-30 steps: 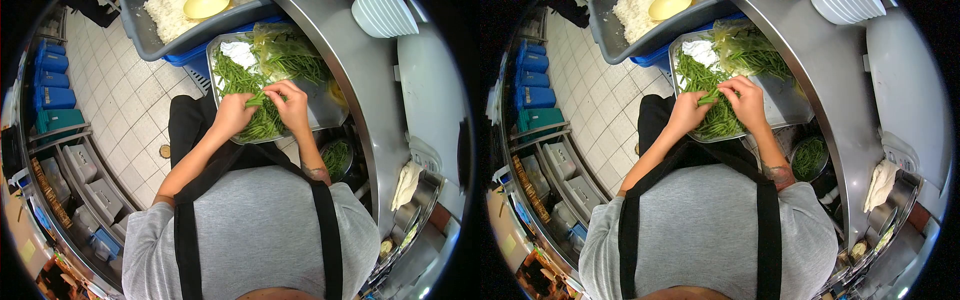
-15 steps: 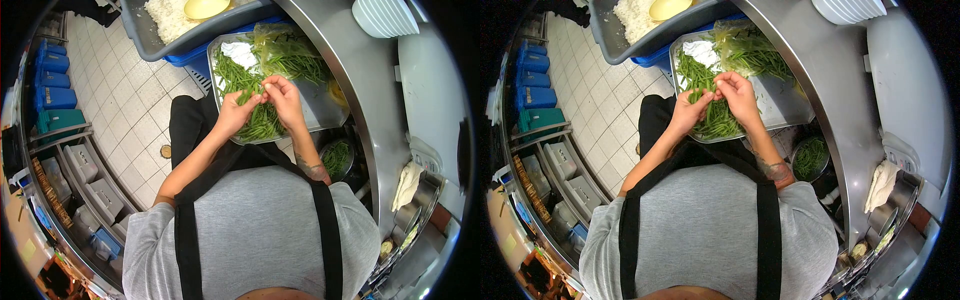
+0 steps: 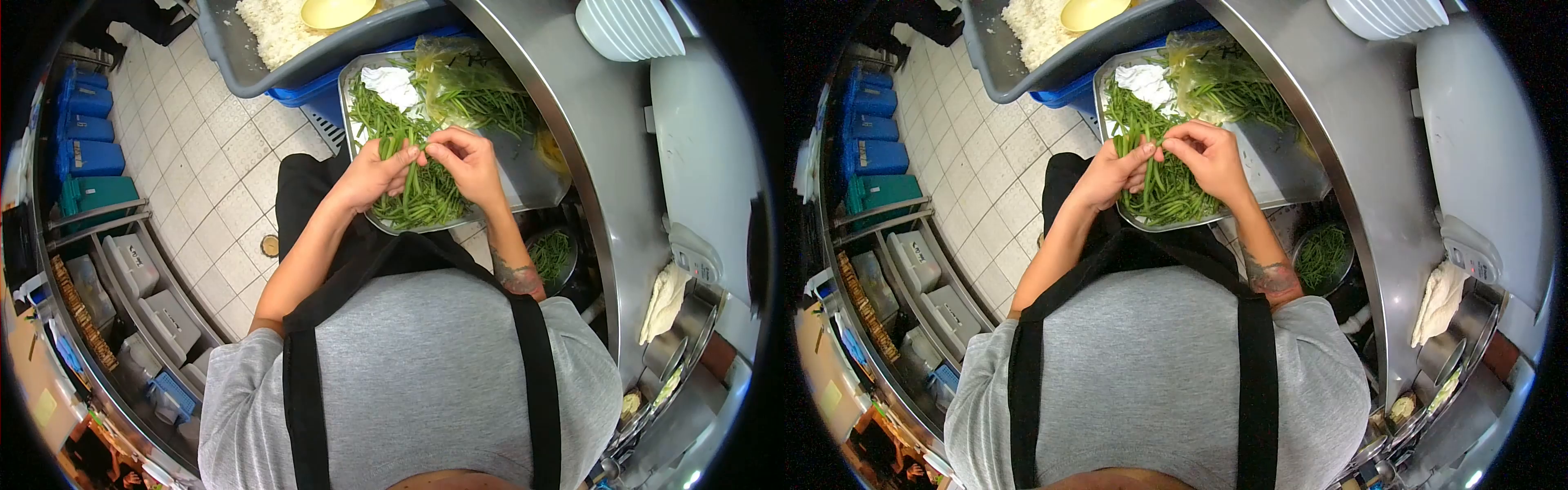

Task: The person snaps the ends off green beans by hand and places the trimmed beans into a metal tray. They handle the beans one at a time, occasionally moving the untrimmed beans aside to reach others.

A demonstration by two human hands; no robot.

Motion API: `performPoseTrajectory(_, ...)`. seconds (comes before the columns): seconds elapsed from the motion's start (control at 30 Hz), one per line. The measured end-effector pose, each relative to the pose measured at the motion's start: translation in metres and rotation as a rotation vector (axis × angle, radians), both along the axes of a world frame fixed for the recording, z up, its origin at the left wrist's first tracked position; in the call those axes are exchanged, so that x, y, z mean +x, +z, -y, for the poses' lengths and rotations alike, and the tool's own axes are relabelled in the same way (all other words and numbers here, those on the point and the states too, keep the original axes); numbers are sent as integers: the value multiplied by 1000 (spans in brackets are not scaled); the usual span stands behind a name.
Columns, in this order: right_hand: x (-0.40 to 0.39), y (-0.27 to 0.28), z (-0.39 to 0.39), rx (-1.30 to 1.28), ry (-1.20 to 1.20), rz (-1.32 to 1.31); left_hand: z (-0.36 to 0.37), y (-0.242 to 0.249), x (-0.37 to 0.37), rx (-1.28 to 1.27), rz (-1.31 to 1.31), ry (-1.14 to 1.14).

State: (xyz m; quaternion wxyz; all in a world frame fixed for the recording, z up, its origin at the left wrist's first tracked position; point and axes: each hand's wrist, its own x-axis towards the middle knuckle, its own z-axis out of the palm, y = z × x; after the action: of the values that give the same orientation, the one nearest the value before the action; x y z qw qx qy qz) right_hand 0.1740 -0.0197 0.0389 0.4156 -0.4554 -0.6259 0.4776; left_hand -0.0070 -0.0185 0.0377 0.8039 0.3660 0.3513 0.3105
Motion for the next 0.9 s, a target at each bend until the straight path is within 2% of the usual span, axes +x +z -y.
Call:
performPoseTrajectory(0.03, -3, -7, 2, -159, -27, -249, -1, 0, 1, 0, 1, -1)
performPoseTrajectory(0.07, -5, -14, 3, -159, -28, -249, -2, 0, 3, -19, 73, 2)
performPoseTrajectory(0.13, -7, -25, 4, -467, -77, -837, -4, -1, 3, -36, 144, 4)
performPoseTrajectory(0.17, -7, -25, 4, -466, -79, -837, -3, -2, 4, -40, 149, 12)
performPoseTrajectory(0.23, -7, -25, 3, -516, -73, -995, -3, -3, 3, -45, 155, 19)
performPoseTrajectory(0.27, -6, -26, 1, -515, -75, -995, -3, -3, 2, -83, 181, 87)
performPoseTrajectory(0.33, -3, -24, -1, -481, -67, -562, -6, -7, -3, -141, 266, 226)
performPoseTrajectory(0.37, -3, -22, -2, -481, -64, -561, -8, -9, -4, -140, 266, 229)
performPoseTrajectory(0.43, -5, -16, -2, -134, 88, 102, -12, -12, -8, -111, 287, 363)
performPoseTrajectory(0.47, -8, -10, 0, 22, 58, 227, -13, -10, -10, -83, 258, 392)
performPoseTrajectory(0.6, -12, -15, 3, -173, 31, 141, -18, -18, -12, 54, 193, 516)
performPoseTrajectory(0.67, -12, -17, 3, -328, 93, -70, -17, -20, -11, 80, 164, 538)
performPoseTrajectory(0.8, -13, -15, 6, -388, 171, 58, -11, -13, -3, 156, 34, 580)
performPoseTrajectory(0.9, -16, -17, 8, -372, 95, 69, -10, -17, -1, 217, 87, 629)
